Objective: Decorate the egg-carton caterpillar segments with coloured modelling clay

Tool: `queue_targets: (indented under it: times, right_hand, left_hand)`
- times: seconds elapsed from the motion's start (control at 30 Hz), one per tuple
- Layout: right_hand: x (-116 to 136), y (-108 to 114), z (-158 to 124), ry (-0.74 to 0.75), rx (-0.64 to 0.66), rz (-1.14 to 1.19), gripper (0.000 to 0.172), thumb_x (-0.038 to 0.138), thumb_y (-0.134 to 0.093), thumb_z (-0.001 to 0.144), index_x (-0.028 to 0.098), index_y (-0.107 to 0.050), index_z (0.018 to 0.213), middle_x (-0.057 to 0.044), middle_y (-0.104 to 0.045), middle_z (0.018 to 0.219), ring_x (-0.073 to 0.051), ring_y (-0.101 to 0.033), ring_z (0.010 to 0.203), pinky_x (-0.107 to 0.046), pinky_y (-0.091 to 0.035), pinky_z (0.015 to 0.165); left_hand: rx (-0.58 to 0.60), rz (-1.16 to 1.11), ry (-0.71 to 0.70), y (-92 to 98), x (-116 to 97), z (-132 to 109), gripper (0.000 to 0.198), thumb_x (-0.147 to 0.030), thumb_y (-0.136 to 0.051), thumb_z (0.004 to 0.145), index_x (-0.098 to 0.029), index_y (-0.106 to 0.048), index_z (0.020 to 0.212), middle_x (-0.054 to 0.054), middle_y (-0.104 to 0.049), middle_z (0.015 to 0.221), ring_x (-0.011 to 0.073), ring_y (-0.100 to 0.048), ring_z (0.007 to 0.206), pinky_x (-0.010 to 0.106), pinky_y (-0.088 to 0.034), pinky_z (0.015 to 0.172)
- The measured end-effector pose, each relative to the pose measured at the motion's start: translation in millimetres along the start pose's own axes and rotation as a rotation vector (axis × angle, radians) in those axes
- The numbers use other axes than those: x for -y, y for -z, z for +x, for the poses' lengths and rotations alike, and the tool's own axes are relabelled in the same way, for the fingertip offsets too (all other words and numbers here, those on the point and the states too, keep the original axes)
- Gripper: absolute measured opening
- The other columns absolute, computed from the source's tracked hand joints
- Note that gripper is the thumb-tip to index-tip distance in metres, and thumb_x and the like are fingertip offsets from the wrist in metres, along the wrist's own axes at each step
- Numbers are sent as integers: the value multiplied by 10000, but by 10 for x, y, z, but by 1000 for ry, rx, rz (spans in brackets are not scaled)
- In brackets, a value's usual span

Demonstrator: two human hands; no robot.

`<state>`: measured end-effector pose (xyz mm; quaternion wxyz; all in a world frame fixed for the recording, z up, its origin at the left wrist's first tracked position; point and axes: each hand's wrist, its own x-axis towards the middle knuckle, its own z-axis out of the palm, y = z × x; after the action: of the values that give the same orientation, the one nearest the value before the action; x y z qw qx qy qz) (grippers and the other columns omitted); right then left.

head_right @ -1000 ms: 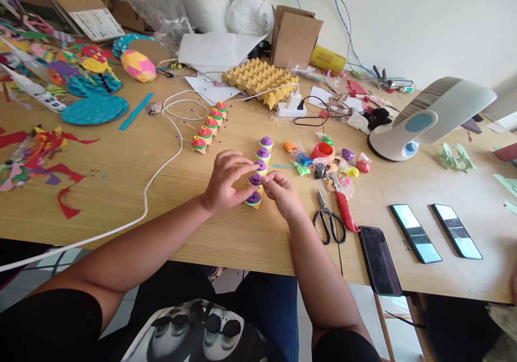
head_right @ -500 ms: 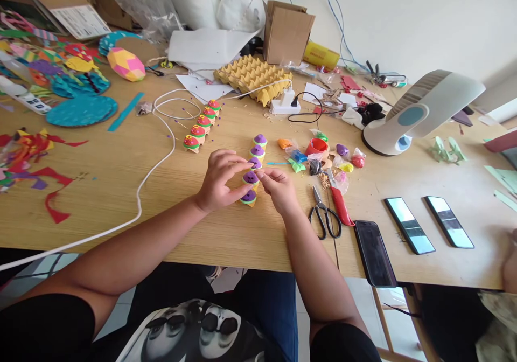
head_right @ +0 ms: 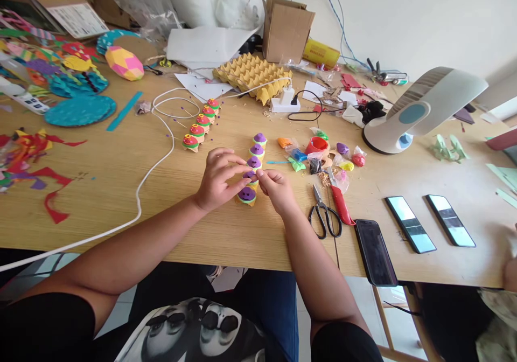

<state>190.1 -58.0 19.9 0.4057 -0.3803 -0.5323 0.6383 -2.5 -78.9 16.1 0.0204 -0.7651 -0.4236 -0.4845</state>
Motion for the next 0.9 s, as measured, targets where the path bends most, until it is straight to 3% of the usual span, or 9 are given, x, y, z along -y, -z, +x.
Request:
queue_targets:
  times: [0.2,0.3,0.5,0.7,0.9]
  right_hand:
    - [73,-52,-35,11,18,-112,519,622,-730,804,185,-548,591,57,-336,534,-80,-237,519,-291,-145,517]
    - [84,-65,-39,11,31,-120,518,640,-714,808,181,-572,613,55,-355,537,-81,-253,518,-290,-154,514]
    - [70,-47,-18,-28,24,13,423,593,-779,756,188,-691,841,66,-421,577,-76,-254,513,-271,-157,499]
    - [86,-46,-16,-47,-32,32,404,548,-834,698,193,-667,795,68,-444,573,-68,-251,504,-263,-157,489]
    - [62,-29,6,-48,-94,115,397,533,-843,689,199,-652,787,77,-396,535,-72,-264,490,-259,-157,481]
  left_hand:
    - [8,-23,15,-10,3,5,111,-384,-710,895,-290,-758,931,48,-713,1015,261,-530,1179,506,-438,1084]
    - [12,-29,19,-9,2,14,98,-370,-702,904,-288,-755,901,41,-720,989,249,-555,1144,506,-442,1082]
    - [-29,-46,6,-1,-8,31,111,-348,-699,913,-271,-738,844,26,-734,925,230,-574,1096,484,-464,1061]
    - [-37,-12,24,11,-18,32,136,-385,-669,932,-270,-741,943,34,-728,940,238,-584,1096,484,-468,1052]
    - [-97,11,16,22,-17,26,123,-367,-681,918,-279,-745,860,30,-708,924,241,-570,1104,473,-462,1051]
